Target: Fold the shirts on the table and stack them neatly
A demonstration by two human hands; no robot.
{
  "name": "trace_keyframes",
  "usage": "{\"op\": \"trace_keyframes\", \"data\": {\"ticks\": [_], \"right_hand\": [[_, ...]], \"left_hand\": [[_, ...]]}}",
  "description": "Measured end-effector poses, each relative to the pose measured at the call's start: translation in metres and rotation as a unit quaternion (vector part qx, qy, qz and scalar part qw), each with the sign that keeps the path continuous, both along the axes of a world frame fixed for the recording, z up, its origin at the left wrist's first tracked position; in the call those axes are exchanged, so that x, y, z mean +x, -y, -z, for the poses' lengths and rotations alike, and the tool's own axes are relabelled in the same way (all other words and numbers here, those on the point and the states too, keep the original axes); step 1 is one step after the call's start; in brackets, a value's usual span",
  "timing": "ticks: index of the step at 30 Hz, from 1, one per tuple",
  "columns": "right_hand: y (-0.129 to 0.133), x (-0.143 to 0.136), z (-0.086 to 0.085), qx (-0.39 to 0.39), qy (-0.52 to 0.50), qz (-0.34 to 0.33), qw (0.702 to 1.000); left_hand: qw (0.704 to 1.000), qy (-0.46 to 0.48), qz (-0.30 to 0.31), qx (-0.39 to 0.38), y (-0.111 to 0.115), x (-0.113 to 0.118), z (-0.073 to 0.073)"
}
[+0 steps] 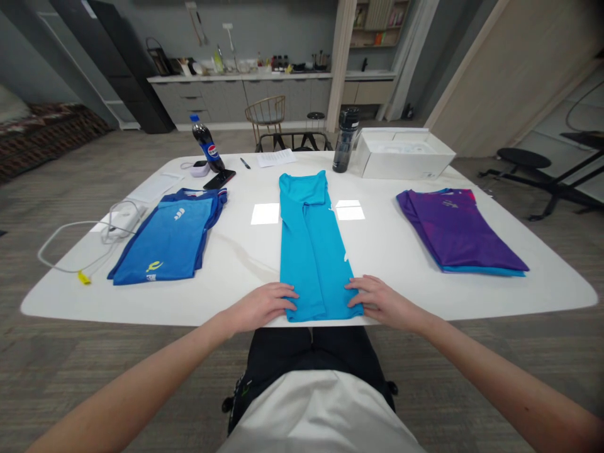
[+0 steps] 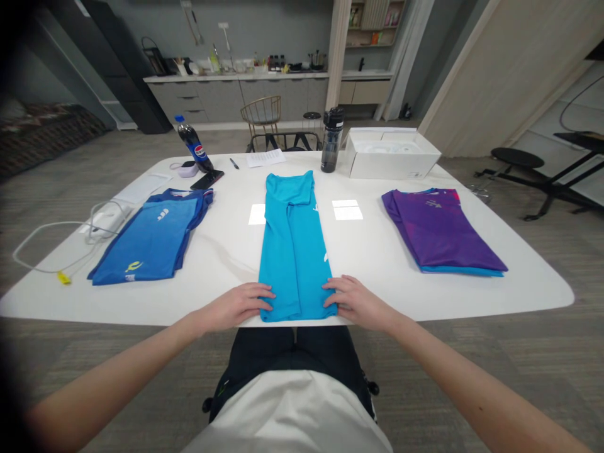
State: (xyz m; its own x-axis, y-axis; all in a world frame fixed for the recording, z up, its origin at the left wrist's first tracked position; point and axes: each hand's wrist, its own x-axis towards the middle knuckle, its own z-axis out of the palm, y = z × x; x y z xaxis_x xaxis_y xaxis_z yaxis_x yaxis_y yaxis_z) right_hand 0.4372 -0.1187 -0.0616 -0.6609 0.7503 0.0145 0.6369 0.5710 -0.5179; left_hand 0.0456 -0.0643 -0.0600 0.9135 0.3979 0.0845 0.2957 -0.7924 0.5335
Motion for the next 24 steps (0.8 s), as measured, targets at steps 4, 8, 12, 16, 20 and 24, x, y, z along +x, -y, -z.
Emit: {"op": "trace_keyframes", "data": {"ticks": [4, 8, 12, 16, 20, 24], "right_hand": [[-0.006, -0.008, 0.0, 0.008, -0.061, 0.037, 0.997], [-0.023, -0.018, -0.017, 0.007, -0.123, 0.137, 0.983], [-0.068, -0.025, -0.041, -0.004, -0.183, 0.212, 0.96], [-0.141, -0.029, -0.062, 0.02, -0.24, 0.261, 0.935], [-0.234, -0.032, -0.075, 0.034, -0.316, 0.269, 0.909], [-0.343, -0.032, -0.071, 0.01, -0.413, 0.268, 0.87]], "left_hand": [[0.996, 0.033, -0.046, -0.073, -0.005, 0.009, -0.004], [0.956, 0.105, -0.198, -0.189, -0.024, 0.022, -0.017], [0.885, 0.225, -0.292, -0.285, -0.071, 0.042, -0.031], [0.786, 0.355, -0.293, -0.412, -0.139, 0.071, -0.046], [0.725, 0.425, -0.288, -0.46, -0.223, 0.099, -0.061], [0.706, 0.44, -0.301, -0.467, -0.322, 0.114, -0.061]]}}
